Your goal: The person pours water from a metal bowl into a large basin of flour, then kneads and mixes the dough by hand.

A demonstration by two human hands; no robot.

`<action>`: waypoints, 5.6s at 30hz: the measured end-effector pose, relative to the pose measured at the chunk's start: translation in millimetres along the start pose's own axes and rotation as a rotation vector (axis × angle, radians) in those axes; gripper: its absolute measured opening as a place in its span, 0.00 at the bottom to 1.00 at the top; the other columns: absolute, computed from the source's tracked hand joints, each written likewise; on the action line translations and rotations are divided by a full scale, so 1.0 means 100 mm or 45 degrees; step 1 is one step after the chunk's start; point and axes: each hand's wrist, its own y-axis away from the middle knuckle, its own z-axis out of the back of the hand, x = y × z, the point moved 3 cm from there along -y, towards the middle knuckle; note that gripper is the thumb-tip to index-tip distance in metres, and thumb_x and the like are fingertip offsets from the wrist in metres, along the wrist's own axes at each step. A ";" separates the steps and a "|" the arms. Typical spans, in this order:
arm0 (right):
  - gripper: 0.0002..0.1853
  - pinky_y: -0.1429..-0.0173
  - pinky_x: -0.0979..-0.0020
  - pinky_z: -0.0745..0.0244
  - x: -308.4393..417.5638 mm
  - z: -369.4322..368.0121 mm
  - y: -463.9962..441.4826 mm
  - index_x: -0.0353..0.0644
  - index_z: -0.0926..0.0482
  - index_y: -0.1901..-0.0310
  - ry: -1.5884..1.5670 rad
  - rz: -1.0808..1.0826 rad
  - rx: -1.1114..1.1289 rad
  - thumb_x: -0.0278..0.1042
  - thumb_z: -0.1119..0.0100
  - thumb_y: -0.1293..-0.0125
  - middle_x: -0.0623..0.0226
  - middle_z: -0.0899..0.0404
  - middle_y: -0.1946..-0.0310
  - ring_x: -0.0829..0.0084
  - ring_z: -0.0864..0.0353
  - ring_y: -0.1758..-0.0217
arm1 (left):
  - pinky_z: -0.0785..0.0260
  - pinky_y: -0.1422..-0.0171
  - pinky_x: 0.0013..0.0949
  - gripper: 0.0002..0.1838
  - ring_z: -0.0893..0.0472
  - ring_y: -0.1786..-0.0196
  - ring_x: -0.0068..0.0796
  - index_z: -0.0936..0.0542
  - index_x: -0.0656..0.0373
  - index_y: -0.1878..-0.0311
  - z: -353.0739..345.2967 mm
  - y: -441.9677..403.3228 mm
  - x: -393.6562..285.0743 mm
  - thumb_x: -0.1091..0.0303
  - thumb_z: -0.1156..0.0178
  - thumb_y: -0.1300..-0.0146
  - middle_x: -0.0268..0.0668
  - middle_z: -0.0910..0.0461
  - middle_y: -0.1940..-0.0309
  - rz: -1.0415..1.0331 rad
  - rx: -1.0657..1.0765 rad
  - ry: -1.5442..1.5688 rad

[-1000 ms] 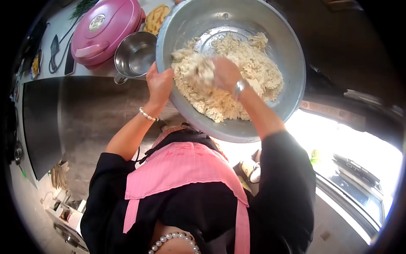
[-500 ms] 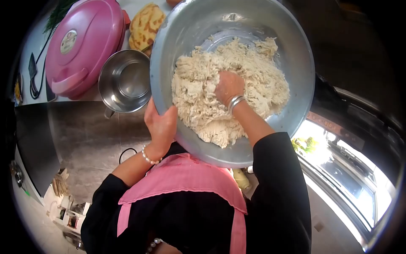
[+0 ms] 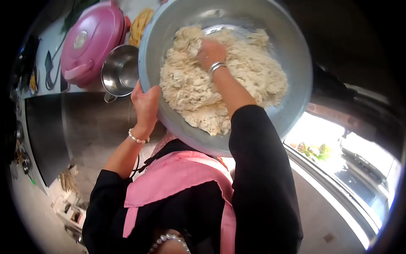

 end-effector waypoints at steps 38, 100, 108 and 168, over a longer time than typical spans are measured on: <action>0.25 0.55 0.62 0.28 0.09 0.56 1.66 0.52 0.24 0.58 0.173 0.317 0.058 0.35 0.34 0.65 0.64 0.24 0.61 0.62 0.26 0.57 | 0.36 0.65 0.26 0.12 0.33 0.72 0.22 0.27 0.67 0.62 -0.01 0.00 0.08 0.81 0.50 0.52 0.34 0.29 0.75 -0.055 -0.009 0.065; 0.21 0.56 0.54 0.32 -0.10 0.70 1.67 0.54 0.27 0.53 0.260 0.450 0.272 0.40 0.42 0.52 0.66 0.24 0.63 0.61 0.25 0.54 | 0.41 0.72 0.23 0.09 0.37 0.76 0.14 0.26 0.67 0.65 -0.04 -0.04 0.06 0.79 0.50 0.51 0.27 0.32 0.80 -0.069 -0.039 0.180; 0.25 0.57 0.53 0.30 -0.17 0.37 1.25 0.51 0.26 0.54 0.352 0.081 0.701 0.35 0.37 0.59 0.66 0.24 0.63 0.63 0.23 0.56 | 0.36 0.67 0.30 0.12 0.36 0.76 0.28 0.27 0.67 0.62 -0.02 -0.04 0.07 0.79 0.50 0.53 0.39 0.33 0.79 -0.036 -0.033 -0.064; 0.43 0.33 0.60 0.47 0.40 -0.07 0.71 0.39 0.41 0.36 0.537 -0.033 0.541 0.50 0.35 0.52 0.58 0.45 0.33 0.57 0.46 0.31 | 0.33 0.51 0.26 0.28 0.24 0.60 0.29 0.34 0.73 0.43 -0.03 -0.02 0.22 0.82 0.50 0.53 0.46 0.24 0.59 -0.064 -0.007 0.177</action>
